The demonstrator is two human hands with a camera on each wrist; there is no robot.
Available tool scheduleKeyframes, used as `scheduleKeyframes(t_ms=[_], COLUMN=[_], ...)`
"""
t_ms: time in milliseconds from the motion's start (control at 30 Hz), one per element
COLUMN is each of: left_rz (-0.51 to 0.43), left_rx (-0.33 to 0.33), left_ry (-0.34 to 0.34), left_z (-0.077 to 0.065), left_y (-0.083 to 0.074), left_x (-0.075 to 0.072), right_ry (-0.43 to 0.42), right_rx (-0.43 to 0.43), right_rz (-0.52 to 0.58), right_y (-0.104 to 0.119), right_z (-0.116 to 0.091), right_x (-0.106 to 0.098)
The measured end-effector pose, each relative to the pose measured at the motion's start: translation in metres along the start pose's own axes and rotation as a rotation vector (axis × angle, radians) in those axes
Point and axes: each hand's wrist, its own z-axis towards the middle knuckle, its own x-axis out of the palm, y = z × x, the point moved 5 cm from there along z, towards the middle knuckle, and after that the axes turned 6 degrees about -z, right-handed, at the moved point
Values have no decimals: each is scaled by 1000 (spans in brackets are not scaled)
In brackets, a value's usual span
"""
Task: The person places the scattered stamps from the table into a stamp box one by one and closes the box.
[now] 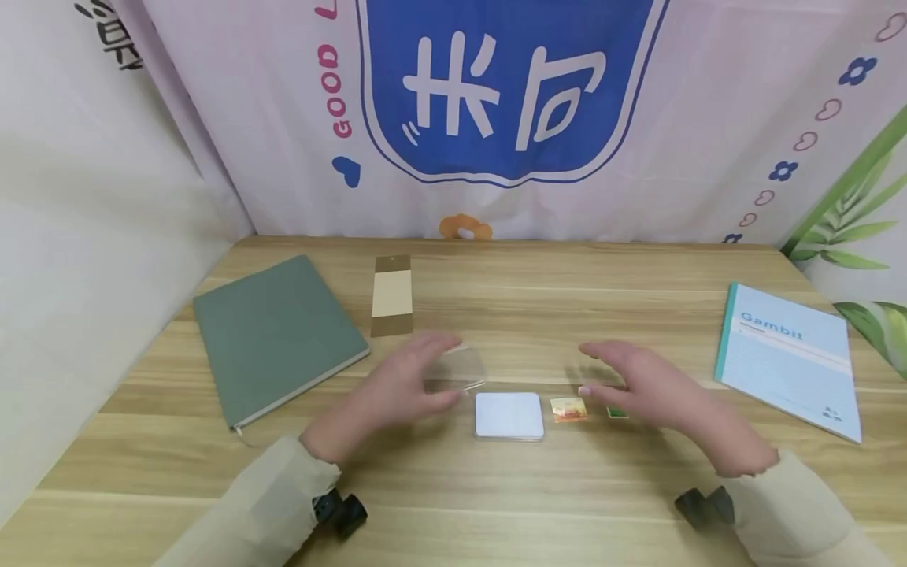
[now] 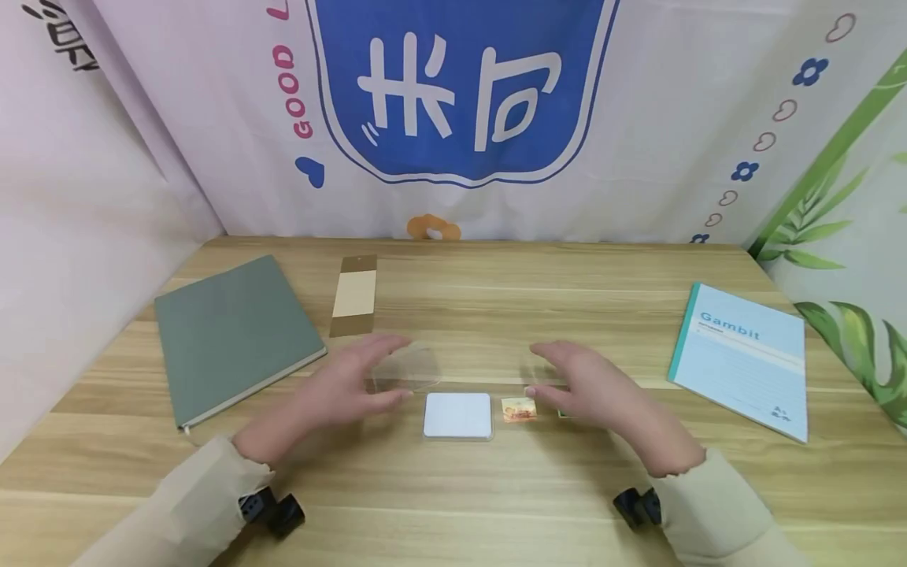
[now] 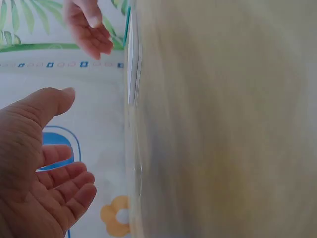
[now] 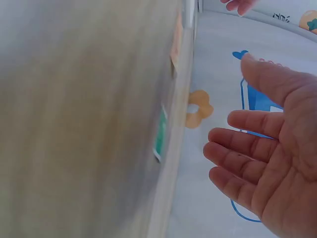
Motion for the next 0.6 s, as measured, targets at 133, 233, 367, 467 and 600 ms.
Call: scheduleKeyframes(t_ms=[133,233,367,467,600], left_rz=[-56,-82,-86,-82,-66], left_rx=[23,31,45,44,34], left_ry=[51,87,115,127,140], left_z=[-2,-3,-4,-4,-4], left_y=[-5,-8,-12,-13,-12], left_x=[9,15,22,27,34], right_ry=[18,34,44,32,0], right_rx=[-37,-59,-80,-95,-97], right_rz=[-12,-19,-19,-14,-4], right_y=[4,7,11,13,16], right_z=[-3,-6,-8,-8,-7], right_x=[4,8,12,15,20])
